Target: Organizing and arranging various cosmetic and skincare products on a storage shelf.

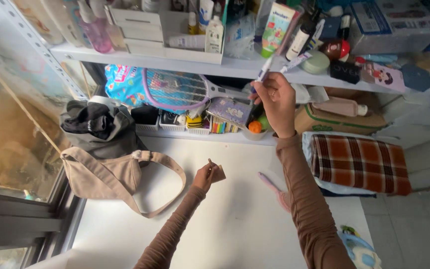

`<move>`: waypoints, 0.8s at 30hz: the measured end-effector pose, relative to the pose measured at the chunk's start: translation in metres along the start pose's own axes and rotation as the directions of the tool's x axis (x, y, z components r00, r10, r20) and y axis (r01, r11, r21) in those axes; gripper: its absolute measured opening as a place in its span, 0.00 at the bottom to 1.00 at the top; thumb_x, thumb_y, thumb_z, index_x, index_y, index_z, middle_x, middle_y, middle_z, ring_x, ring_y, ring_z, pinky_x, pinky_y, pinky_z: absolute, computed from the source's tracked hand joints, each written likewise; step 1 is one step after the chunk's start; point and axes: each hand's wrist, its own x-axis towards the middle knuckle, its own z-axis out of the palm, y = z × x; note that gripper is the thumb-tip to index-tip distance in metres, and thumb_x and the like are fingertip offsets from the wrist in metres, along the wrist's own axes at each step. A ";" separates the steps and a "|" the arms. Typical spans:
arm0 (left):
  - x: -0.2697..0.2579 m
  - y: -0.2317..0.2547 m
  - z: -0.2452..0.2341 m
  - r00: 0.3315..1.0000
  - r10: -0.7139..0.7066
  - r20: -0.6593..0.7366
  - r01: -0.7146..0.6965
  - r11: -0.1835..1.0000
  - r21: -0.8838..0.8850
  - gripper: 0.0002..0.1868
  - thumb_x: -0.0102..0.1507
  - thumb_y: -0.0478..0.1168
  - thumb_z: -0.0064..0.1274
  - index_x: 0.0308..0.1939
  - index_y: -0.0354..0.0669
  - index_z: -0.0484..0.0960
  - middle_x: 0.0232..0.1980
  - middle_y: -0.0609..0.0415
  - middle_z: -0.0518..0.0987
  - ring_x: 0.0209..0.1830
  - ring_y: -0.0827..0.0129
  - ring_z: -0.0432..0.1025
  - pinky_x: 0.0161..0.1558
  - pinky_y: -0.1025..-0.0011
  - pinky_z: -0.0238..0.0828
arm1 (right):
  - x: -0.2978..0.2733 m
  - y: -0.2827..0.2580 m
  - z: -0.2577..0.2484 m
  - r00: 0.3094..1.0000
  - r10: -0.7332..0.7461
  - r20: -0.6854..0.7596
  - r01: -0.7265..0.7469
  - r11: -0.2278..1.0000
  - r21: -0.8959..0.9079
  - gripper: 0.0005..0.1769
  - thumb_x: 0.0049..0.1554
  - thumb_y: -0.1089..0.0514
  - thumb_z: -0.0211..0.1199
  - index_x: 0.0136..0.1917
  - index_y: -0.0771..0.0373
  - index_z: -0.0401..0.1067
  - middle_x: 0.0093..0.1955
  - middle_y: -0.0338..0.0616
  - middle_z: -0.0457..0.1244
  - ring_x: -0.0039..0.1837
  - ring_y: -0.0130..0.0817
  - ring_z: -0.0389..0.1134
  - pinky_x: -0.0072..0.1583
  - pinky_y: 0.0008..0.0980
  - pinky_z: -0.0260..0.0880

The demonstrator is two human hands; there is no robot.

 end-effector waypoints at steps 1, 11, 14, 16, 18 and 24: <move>0.001 0.016 -0.013 1.000 0.012 -0.021 -0.012 1.000 0.006 0.14 0.71 0.45 0.46 0.50 0.39 0.80 0.44 0.41 0.84 0.45 0.53 0.79 0.51 0.61 0.75 | 0.017 -0.003 0.011 1.000 -0.020 0.011 0.020 1.000 0.010 0.12 0.66 0.59 0.64 0.57 0.67 0.67 0.47 0.35 0.70 0.44 0.22 0.71 0.46 0.22 0.70; 0.008 0.086 -0.135 0.950 0.218 -0.225 -0.261 0.948 -0.181 0.14 0.71 0.42 0.46 0.51 0.35 0.81 0.43 0.49 0.86 0.44 0.66 0.81 0.48 0.69 0.75 | 0.168 0.000 0.121 0.877 -0.130 0.462 0.173 0.984 -0.052 0.11 0.65 0.56 0.62 0.55 0.65 0.67 0.49 0.37 0.71 0.46 0.21 0.71 0.49 0.24 0.71; 0.014 0.099 -0.171 0.931 0.245 -0.269 -0.294 0.942 -0.159 0.14 0.71 0.42 0.46 0.50 0.35 0.81 0.42 0.50 0.87 0.43 0.69 0.81 0.46 0.71 0.76 | 0.191 0.017 0.146 0.887 -0.147 0.438 0.074 0.981 0.181 0.09 0.67 0.56 0.61 0.54 0.63 0.69 0.48 0.36 0.68 0.47 0.22 0.69 0.51 0.27 0.69; 0.025 0.108 -0.188 0.920 0.264 -0.289 -0.317 0.935 -0.156 0.14 0.71 0.43 0.46 0.49 0.35 0.81 0.40 0.51 0.86 0.41 0.70 0.81 0.45 0.72 0.76 | 0.200 0.028 0.157 0.918 -0.211 0.337 0.149 0.968 0.201 0.08 0.67 0.57 0.63 0.55 0.64 0.73 0.42 0.36 0.63 0.44 0.22 0.63 0.48 0.28 0.63; 0.038 0.113 -0.204 0.938 0.216 -0.269 -0.269 0.946 -0.178 0.15 0.72 0.44 0.48 0.46 0.34 0.82 0.37 0.51 0.85 0.36 0.72 0.79 0.40 0.72 0.77 | 0.203 0.036 0.167 0.988 -0.082 0.131 -0.043 0.665 0.745 0.06 0.64 0.59 0.65 0.52 0.63 0.73 0.37 0.35 0.62 0.40 0.25 0.63 0.45 0.30 0.66; 0.064 0.158 -0.252 0.908 0.320 -0.270 -0.370 0.915 -0.160 0.14 0.71 0.43 0.47 0.49 0.36 0.81 0.32 0.54 0.82 0.30 0.73 0.76 0.34 0.72 0.74 | 0.175 0.025 0.168 0.969 -0.090 0.229 -0.046 0.849 0.527 0.10 0.61 0.59 0.64 0.53 0.67 0.75 0.40 0.40 0.68 0.39 0.25 0.65 0.43 0.29 0.67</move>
